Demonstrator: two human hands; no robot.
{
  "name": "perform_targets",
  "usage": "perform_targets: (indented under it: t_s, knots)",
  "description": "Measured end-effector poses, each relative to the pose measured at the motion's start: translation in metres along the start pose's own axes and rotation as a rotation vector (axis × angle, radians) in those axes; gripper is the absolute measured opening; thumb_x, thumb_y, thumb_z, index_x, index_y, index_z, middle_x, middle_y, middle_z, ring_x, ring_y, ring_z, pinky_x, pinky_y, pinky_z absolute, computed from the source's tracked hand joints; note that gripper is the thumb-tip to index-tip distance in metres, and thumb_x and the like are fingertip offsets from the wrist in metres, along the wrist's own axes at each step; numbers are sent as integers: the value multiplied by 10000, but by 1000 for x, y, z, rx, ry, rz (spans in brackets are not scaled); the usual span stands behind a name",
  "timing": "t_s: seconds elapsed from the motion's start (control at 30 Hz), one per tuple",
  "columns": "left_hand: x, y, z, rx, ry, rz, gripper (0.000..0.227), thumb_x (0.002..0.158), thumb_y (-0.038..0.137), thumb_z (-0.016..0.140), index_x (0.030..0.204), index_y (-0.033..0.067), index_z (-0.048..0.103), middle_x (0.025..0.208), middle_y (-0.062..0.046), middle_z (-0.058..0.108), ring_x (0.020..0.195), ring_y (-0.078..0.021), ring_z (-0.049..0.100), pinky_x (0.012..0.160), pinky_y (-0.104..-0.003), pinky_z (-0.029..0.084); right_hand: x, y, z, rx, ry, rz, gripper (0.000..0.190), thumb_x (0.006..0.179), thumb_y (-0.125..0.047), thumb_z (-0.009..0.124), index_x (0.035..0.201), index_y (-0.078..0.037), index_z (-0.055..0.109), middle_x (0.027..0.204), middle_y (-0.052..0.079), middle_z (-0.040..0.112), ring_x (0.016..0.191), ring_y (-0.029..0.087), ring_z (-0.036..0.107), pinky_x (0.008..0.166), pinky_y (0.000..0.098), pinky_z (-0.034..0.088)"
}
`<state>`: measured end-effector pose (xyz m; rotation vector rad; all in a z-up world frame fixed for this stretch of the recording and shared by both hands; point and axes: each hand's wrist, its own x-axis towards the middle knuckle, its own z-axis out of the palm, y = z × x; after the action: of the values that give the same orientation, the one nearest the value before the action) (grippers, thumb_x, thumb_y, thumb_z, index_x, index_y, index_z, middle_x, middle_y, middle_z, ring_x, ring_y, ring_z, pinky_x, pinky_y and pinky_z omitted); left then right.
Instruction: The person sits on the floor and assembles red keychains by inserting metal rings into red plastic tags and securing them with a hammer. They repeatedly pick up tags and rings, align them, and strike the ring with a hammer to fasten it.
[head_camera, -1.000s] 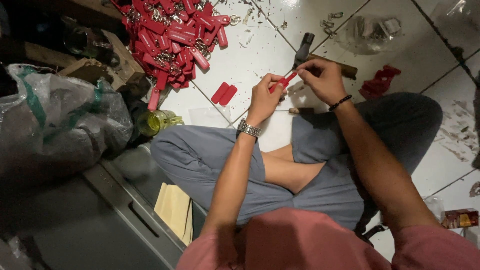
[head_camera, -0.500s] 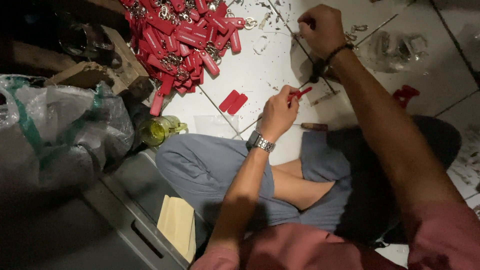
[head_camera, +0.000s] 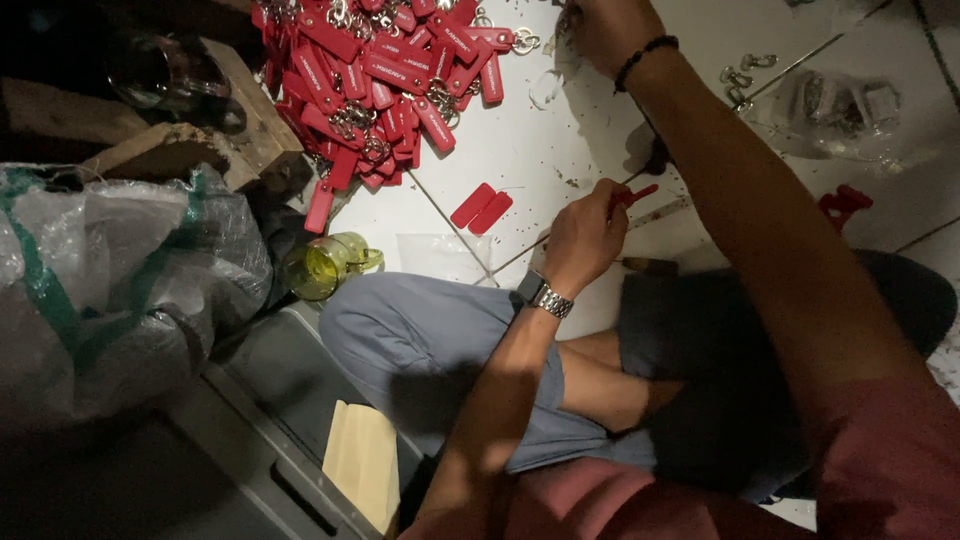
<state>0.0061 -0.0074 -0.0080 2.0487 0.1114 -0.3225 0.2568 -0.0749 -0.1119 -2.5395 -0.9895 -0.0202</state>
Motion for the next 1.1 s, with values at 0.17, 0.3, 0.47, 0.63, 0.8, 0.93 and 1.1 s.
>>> perform_targets:
  t_s: [0.17, 0.3, 0.47, 0.63, 0.8, 0.93, 1.1]
  knots:
    - [2, -1, 1, -4, -59, -59, 182, 1010, 125, 493, 1136, 24, 577, 752, -107, 662, 554, -207, 563, 409, -360, 350, 3, -4, -8, 133, -114, 197, 137, 1044, -37, 524, 1013, -46, 657, 801, 134, 628, 615, 264, 548, 466, 418, 369]
    - [-2, 12, -14, -96, 45, 35, 197, 980, 63, 530, 1066, -71, 645, 740, -250, 694, 619, -230, 657, 442, -320, 476, -8, -11, -33, 245, -96, 270, 93, 1066, -105, 571, 1071, -51, 647, 896, 150, 643, 733, 293, 581, 566, 455, 406]
    - [-2, 10, -12, -132, 56, 59, 181, 977, 59, 530, 1045, -65, 644, 713, -247, 684, 613, -210, 639, 436, -292, 456, -53, -15, -93, 580, -29, 527, 285, 1133, -309, 709, 1246, -66, 614, 1181, 194, 690, 1090, 379, 680, 867, 564, 516]
    - [3, -3, -2, -178, 15, 18, 197, 977, 99, 521, 1045, -53, 625, 746, -241, 673, 637, -248, 647, 467, -338, 474, -156, -40, -139, 918, -29, 533, 200, 1153, -200, 634, 1293, -58, 643, 1148, 154, 657, 1053, 295, 644, 930, 467, 539]
    - [1, -1, -4, -196, 36, 0, 211, 975, 175, 503, 1017, 1, 615, 729, -147, 664, 639, -210, 641, 482, -302, 492, -239, -51, -115, 1024, -74, 671, 197, 1161, -207, 588, 1288, -61, 625, 1097, 112, 639, 1010, 263, 637, 905, 401, 535]
    - [3, -11, 3, -267, 61, -8, 208, 980, 136, 527, 1083, -7, 637, 809, -195, 701, 719, -258, 676, 573, -360, 547, -260, -99, -118, 1155, 36, 720, 141, 1158, -133, 575, 1252, -29, 587, 1063, 126, 595, 975, 225, 592, 858, 376, 522]
    - [2, -18, 6, -368, 38, -40, 221, 986, 121, 567, 1161, 20, 656, 920, -211, 748, 828, -270, 709, 690, -403, 600, -252, -102, -95, 1076, 119, 812, 176, 1095, -162, 686, 1215, -39, 647, 1067, 141, 653, 976, 208, 659, 813, 386, 578]
